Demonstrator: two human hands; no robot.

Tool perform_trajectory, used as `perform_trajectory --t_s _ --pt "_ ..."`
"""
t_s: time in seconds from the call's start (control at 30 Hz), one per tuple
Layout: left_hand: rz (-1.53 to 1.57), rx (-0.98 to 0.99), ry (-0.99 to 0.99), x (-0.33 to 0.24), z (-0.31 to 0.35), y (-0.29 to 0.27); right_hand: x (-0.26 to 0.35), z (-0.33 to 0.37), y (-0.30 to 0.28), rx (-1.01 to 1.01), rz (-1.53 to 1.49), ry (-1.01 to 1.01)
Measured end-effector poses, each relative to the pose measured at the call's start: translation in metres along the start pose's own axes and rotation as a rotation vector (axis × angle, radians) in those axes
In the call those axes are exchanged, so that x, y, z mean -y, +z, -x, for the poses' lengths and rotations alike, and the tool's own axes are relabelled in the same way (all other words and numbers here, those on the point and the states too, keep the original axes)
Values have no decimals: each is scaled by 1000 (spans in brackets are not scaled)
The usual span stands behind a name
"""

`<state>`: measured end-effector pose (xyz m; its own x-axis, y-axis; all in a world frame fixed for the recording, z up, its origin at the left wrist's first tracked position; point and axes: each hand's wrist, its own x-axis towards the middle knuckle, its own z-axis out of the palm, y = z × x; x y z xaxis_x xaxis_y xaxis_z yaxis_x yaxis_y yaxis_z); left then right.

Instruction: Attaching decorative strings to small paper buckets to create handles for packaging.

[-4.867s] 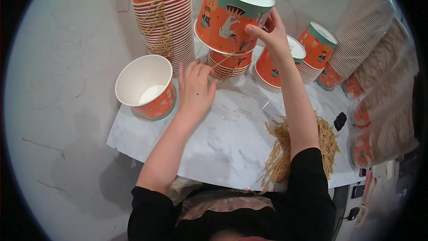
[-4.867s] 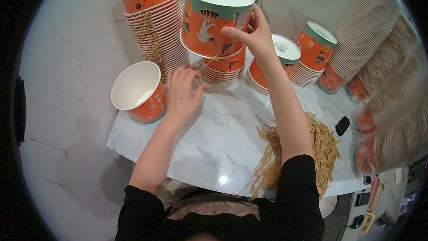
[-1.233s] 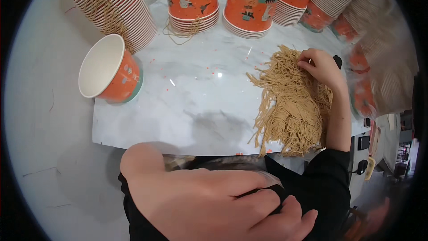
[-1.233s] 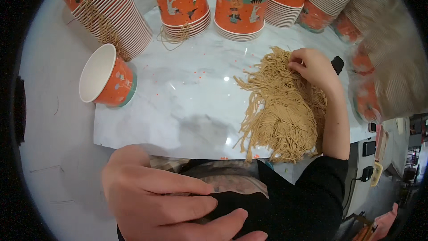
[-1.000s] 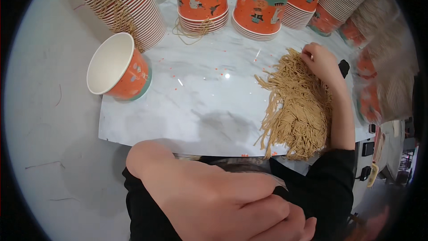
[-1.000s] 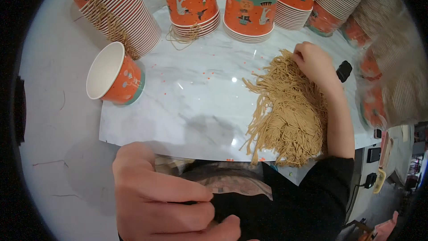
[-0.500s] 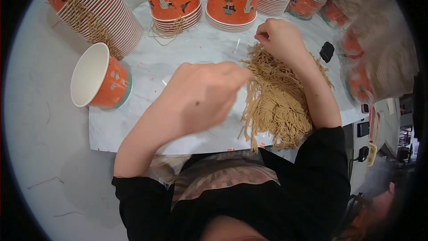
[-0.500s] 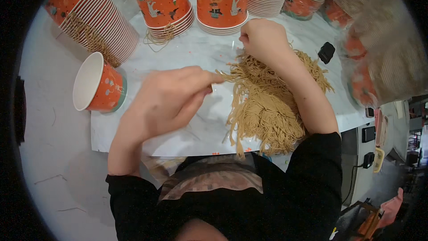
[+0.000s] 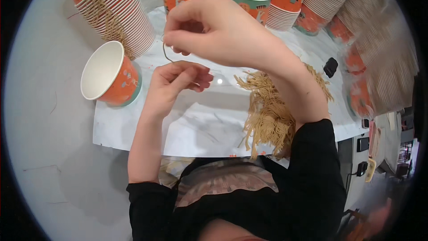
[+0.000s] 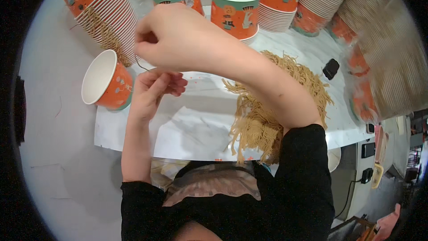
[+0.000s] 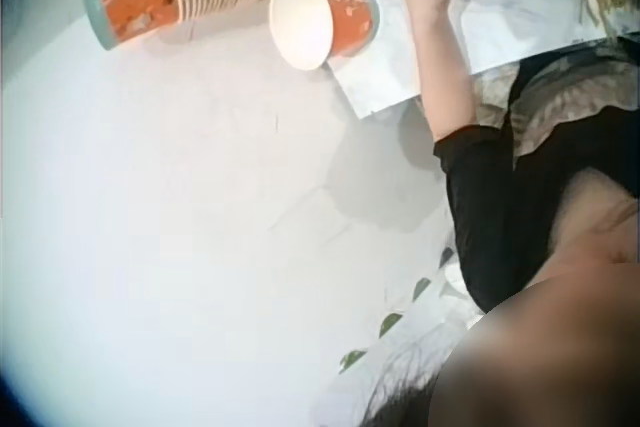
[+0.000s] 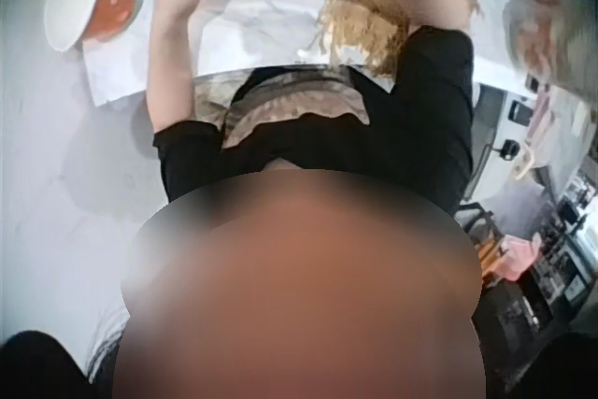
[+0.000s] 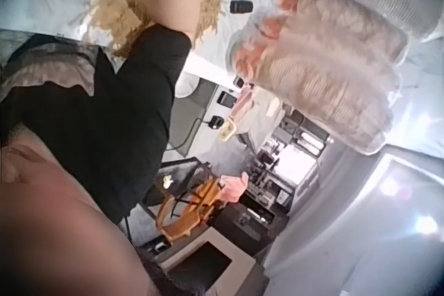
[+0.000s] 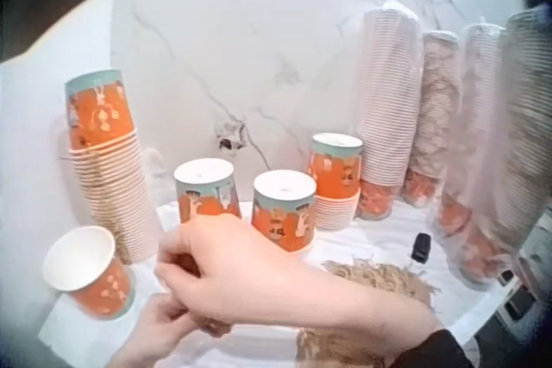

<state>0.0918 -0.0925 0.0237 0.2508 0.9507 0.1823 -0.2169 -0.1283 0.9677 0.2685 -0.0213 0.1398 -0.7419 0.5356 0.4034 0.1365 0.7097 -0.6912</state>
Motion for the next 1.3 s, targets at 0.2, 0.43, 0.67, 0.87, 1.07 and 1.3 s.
perform_trajectory --t_s 0.2,0.43,0.67,0.87,1.07,1.3 --pt "120 -115 113 -12 9 -22 -37 -10 -4 67 -76 122" --pt "145 -263 2 -13 9 -17 -53 5 -12 243 -27 213" --pt "-95 -343 -139 -3 9 -14 -82 20 0 246 448 -95" --pt "-236 -382 -128 8 6 -15 -76 19 64 322 -222 274" --pt "-355 -423 -184 6 6 -18 -99 15 68 223 -282 275" --pt "-294 -494 -90 1 4 -11 -94 10 59 157 -458 223"
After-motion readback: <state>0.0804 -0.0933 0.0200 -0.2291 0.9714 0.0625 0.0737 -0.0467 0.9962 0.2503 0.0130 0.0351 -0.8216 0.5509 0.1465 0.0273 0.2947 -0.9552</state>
